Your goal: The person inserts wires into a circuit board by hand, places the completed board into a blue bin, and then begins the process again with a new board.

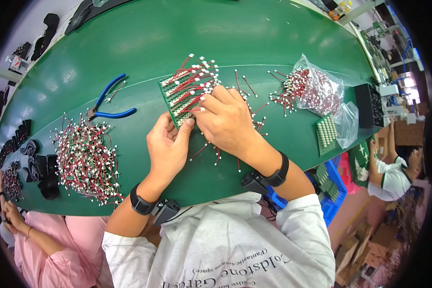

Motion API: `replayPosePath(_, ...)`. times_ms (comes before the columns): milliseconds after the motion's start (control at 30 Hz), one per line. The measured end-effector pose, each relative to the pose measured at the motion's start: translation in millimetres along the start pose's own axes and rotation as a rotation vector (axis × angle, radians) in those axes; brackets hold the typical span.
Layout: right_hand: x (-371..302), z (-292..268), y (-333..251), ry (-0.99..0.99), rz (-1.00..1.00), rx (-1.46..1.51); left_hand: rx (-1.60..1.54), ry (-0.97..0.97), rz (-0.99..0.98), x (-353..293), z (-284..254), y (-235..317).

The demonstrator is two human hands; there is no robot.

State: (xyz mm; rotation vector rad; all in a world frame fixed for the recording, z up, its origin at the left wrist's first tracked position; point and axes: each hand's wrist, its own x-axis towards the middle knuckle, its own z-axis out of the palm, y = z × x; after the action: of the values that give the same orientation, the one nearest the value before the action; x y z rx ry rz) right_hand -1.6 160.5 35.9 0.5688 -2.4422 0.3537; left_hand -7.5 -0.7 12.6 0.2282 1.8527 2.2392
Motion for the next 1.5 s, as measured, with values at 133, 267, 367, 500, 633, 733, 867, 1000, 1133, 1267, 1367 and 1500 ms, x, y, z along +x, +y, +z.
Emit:
replayPosePath(133, -4, -2, 5, -0.030, 0.015, 0.100, 0.056, -0.021, 0.037, 3, -5, -1)
replayPosePath(267, -7, -5, 8, -0.022, 0.047, 0.140, 0.050, -0.047, 0.047, 5, -8, 0)
replayPosePath(367, -7, -9, 11, -0.046, 0.033, 0.185, 0.124, -0.067, 0.095, 4, -11, -2)
replayPosePath(500, -10, -8, 16, -0.042, 0.045, 0.269, 0.205, -0.045, 0.146, 3, -13, -6)
replayPosePath(633, -14, -8, 19, -0.036, 0.083, 0.344, 0.269, -0.058, 0.165, 2, -15, -6)
replayPosePath(733, -14, -10, 19, -0.051, 0.088, 0.380, 0.244, -0.057, 0.168, 1, -15, -4)
replayPosePath(867, -13, -11, 20, -0.128, 0.067, 0.382, 0.280, -0.084, 0.184, 1, -13, -2)
replayPosePath(1000, -13, -11, 21, -0.156, 0.070, 0.380, 0.327, -0.123, 0.183, 3, -15, -3)
replayPosePath(1133, -14, -18, 21, -0.151, 0.114, 0.333, 0.330, -0.141, 0.185, 4, -10, -1)
replayPosePath(1267, -10, -38, 62, 0.095, 0.265, 0.579, 0.232, 0.024, 0.232, 9, -18, -7)
replayPosePath(1367, -14, -64, 109, 0.069, 0.471, 0.205, 0.266, 0.103, 0.221, 15, -30, -1)
replayPosePath(1500, -22, -37, 114, -0.254, 0.600, 0.043, 0.227, 0.104, 0.260, 17, -28, -5)
